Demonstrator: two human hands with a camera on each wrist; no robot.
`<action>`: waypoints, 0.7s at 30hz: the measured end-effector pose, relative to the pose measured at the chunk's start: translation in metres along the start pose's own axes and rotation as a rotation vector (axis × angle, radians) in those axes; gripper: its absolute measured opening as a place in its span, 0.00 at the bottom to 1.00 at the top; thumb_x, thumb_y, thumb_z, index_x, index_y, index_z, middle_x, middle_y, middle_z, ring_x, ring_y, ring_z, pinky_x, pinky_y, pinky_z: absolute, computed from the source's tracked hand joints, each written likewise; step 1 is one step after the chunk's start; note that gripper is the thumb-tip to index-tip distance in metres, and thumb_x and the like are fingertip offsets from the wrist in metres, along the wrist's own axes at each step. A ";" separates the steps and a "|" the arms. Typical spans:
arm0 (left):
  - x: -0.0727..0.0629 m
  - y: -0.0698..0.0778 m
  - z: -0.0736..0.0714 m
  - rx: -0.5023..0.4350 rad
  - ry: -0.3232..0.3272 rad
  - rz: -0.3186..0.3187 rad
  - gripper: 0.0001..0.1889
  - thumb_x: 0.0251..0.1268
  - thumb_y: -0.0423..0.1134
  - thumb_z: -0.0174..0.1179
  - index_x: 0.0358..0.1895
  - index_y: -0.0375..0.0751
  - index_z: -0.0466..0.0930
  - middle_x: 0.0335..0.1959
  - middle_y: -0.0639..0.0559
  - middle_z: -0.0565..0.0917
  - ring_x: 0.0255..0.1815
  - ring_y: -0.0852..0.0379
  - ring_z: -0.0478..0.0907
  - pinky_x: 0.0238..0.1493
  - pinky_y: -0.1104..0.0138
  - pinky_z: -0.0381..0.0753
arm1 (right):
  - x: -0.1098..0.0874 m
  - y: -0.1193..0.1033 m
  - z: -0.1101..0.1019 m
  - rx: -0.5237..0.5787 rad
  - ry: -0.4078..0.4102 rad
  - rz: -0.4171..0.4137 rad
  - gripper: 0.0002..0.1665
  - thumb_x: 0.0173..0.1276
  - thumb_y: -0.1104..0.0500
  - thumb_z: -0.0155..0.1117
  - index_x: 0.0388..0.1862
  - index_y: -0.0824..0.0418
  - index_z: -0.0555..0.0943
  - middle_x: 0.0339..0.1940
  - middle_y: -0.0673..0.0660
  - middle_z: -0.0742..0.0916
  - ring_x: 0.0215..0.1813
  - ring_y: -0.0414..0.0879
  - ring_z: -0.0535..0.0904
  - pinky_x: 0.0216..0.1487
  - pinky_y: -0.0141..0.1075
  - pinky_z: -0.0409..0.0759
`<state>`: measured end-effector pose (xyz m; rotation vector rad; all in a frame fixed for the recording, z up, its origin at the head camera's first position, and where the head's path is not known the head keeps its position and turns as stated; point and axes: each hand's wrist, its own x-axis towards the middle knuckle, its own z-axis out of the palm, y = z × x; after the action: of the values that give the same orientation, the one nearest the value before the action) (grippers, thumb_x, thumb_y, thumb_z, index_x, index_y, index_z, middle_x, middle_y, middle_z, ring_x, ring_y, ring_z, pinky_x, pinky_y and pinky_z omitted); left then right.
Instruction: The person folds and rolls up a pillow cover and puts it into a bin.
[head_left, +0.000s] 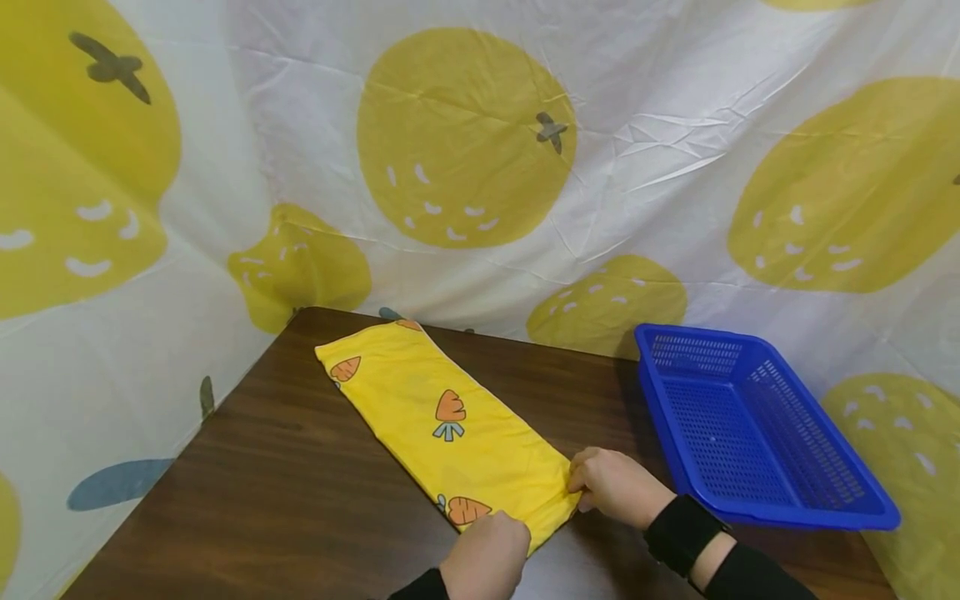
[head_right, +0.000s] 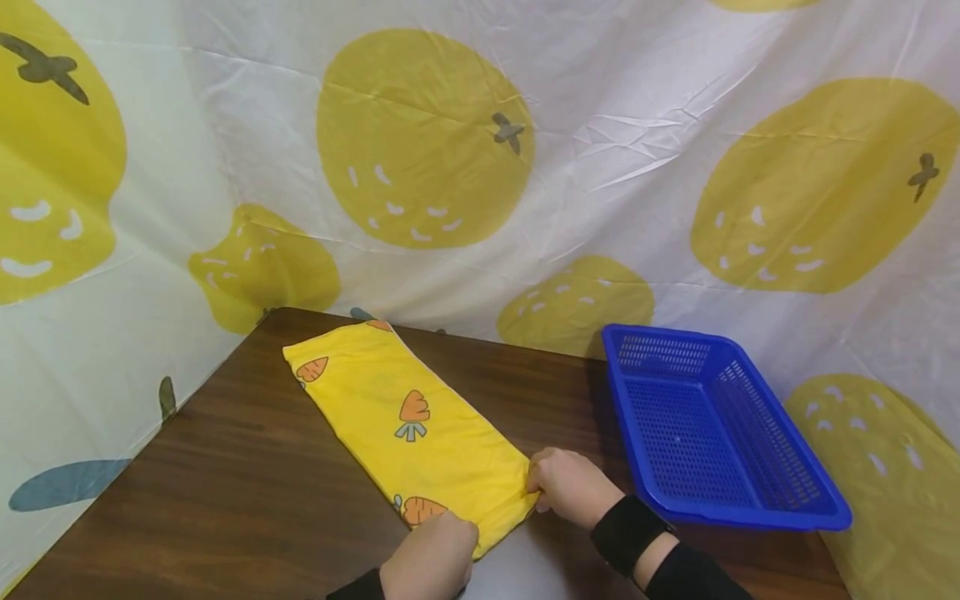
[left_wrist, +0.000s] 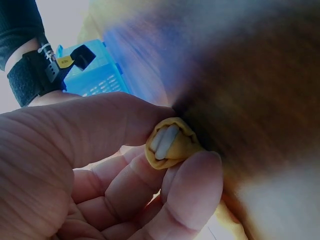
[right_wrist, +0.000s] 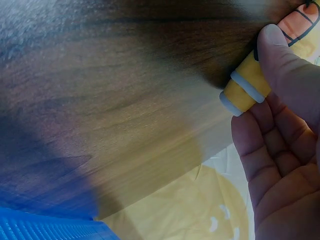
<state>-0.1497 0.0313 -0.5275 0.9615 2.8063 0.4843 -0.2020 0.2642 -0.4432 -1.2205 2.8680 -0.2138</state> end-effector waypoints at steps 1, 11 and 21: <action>0.000 0.000 0.001 0.009 0.007 0.004 0.22 0.66 0.34 0.69 0.15 0.53 0.71 0.10 0.63 0.68 0.10 0.68 0.63 0.14 0.73 0.63 | 0.000 0.000 0.000 -0.005 0.004 -0.004 0.14 0.51 0.67 0.86 0.30 0.51 0.90 0.39 0.47 0.90 0.42 0.39 0.83 0.46 0.36 0.87; -0.001 0.001 0.002 0.035 0.026 0.001 0.21 0.63 0.35 0.71 0.16 0.52 0.73 0.11 0.64 0.70 0.12 0.69 0.66 0.16 0.73 0.67 | 0.000 0.000 0.003 -0.011 0.016 -0.003 0.15 0.51 0.67 0.86 0.30 0.50 0.90 0.39 0.48 0.90 0.42 0.39 0.83 0.45 0.36 0.88; -0.001 0.000 0.000 0.022 0.017 0.009 0.21 0.62 0.35 0.72 0.15 0.53 0.73 0.11 0.63 0.70 0.12 0.69 0.66 0.17 0.73 0.67 | 0.001 0.000 0.003 -0.021 0.015 0.004 0.14 0.51 0.66 0.86 0.30 0.51 0.90 0.38 0.46 0.90 0.41 0.39 0.81 0.45 0.36 0.87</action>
<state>-0.1489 0.0302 -0.5278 0.9791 2.8299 0.4659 -0.2021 0.2632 -0.4459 -1.2212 2.8930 -0.1946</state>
